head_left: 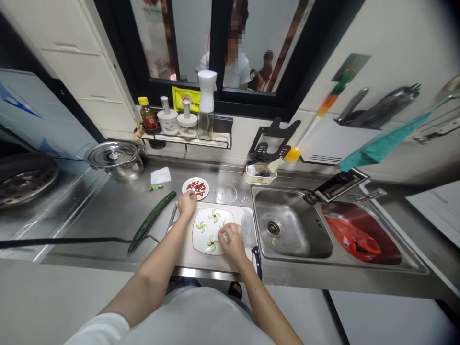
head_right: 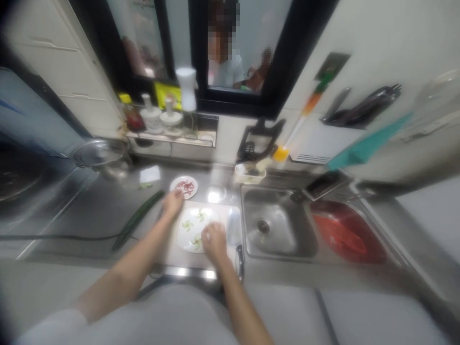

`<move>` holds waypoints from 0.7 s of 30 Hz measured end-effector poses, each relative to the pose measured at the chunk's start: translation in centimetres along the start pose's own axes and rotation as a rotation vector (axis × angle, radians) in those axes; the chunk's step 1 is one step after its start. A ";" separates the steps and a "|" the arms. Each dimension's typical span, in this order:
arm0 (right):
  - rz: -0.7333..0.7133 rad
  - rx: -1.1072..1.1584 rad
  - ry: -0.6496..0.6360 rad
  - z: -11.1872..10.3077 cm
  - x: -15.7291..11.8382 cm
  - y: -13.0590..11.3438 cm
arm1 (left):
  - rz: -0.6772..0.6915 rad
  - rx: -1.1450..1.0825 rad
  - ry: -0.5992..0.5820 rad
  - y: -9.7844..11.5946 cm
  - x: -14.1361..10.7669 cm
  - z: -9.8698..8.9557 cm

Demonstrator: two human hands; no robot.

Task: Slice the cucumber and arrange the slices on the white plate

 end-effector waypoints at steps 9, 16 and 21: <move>-0.009 -0.017 -0.005 -0.4 -0.5 0.0 | 0.111 0.213 -0.075 0.3 2.7 0.6; -0.021 -0.023 0.006 -0.6 -1.0 -0.2 | 0.215 0.271 -0.115 0.5 3.6 1.4; -0.033 -0.027 0.013 -0.8 -0.9 0.1 | 0.262 0.350 -0.125 0.5 3.8 1.7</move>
Point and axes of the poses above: each hand's wrist, its own x-axis towards the middle knuckle, its own z-axis out of the palm, y = z × x, the point moved 1 cm from there along x, towards the middle knuckle, and after that the axes turned 9 degrees about y, right-handed, at the moved point
